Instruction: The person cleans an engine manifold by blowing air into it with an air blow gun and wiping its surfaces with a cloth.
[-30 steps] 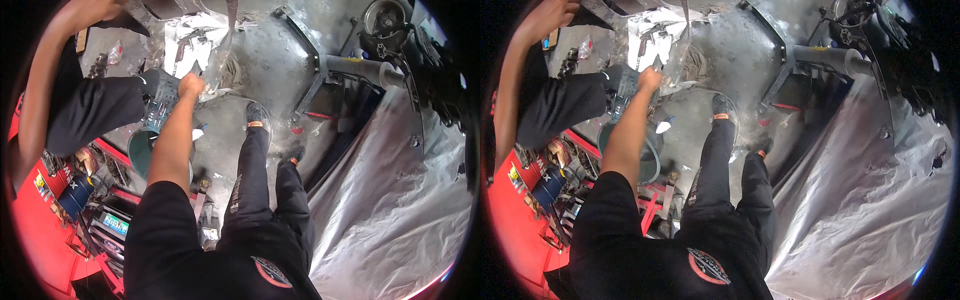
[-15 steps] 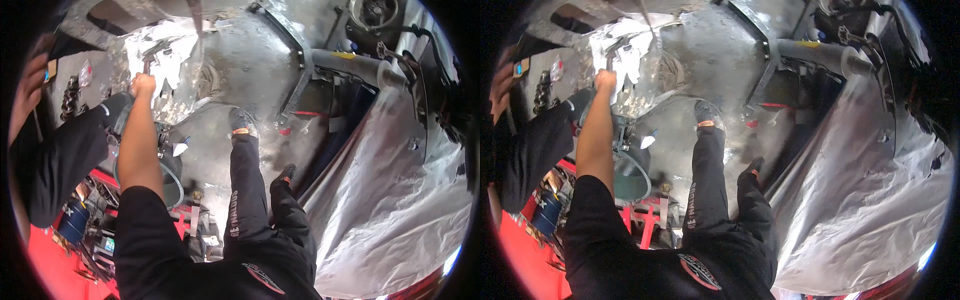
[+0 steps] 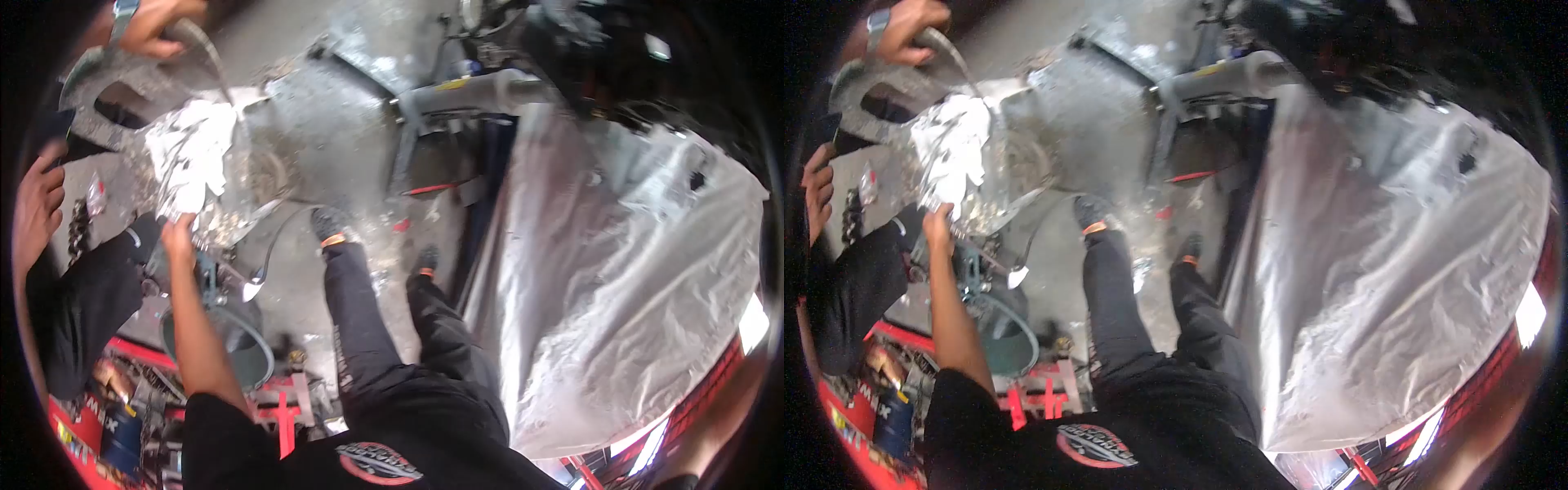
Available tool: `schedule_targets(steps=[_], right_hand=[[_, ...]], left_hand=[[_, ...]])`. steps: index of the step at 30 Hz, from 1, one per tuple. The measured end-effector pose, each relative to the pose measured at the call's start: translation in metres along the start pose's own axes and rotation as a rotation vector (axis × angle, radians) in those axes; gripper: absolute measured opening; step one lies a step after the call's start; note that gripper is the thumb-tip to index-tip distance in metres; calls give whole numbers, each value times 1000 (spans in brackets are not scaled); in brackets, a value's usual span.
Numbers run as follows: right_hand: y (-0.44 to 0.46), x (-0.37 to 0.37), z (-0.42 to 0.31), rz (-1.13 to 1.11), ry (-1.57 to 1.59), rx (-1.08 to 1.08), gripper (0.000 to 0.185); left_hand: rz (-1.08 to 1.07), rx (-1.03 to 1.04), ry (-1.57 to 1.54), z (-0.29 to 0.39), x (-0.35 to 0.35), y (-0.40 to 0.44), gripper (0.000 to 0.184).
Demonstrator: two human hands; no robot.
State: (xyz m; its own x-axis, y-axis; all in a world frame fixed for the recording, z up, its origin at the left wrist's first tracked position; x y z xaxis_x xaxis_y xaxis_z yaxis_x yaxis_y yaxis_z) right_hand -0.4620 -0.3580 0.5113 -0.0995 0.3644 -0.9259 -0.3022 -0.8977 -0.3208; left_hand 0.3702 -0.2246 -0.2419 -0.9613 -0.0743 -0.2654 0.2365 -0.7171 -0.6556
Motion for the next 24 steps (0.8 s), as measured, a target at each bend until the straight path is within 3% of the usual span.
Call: schedule_targets(steps=[2, 3, 6, 10, 11, 12, 13, 14, 16, 18, 21, 23, 24], right_hand=[[6, -2, -2, 17, 14, -51, 91], [9, -4, -3, 24, 19, -76, 91], [25, 0, -6, 46, 73, -172, 91], [30, 5, -21, 44, 177, -236, 91], [20, 9, -36, 46, 207, -202, 90], [10, 13, -51, 49, 238, -168, 90], [-7, 15, -67, 95, 267, -202, 89], [-23, 16, -82, 132, 304, -238, 88], [-58, 3, -107, 15, 371, -176, 89], [-63, 1, -91, -38, 450, -156, 90], [-22, 16, -69, 46, 513, -270, 89], [-20, 13, -64, 165, 485, -441, 87], [-12, 11, -64, 204, 412, -363, 77]], left_hand=[[-33, 51, -324, 7, 17, -55, 36], [60, 5, -318, -3, 19, -77, 37], [73, 31, -233, -34, 33, -142, 39], [82, -13, -161, 5, 89, -269, 32], [108, 121, -82, -23, 86, -284, 27], [152, -26, -5, 12, 107, -327, 24], [194, 72, 117, -8, 111, -342, 21], [288, 307, 107, 1, 119, -372, 20], [193, 669, 320, 63, 163, -430, 20], [-221, 726, 612, 127, 206, -481, 24], [-733, 696, 600, 179, 281, -551, 37], [-969, 556, 558, 195, 306, -592, 45], [-1001, 560, 656, 205, 308, -607, 49]])
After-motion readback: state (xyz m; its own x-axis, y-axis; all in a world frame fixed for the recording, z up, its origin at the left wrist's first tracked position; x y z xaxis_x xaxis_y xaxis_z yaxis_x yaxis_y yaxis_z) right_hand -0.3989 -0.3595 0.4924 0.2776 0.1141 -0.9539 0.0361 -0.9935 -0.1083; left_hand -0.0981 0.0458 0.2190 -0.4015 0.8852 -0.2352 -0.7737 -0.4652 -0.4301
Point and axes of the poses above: each hand's wrist, its own y-axis towards the middle knuckle, its own x-axis out of the palm, z = x × y, the point moved 5 cm from there along y, towards the middle knuckle, and after that the axes turned 14 degrees about -z, right-handed, at the moved point
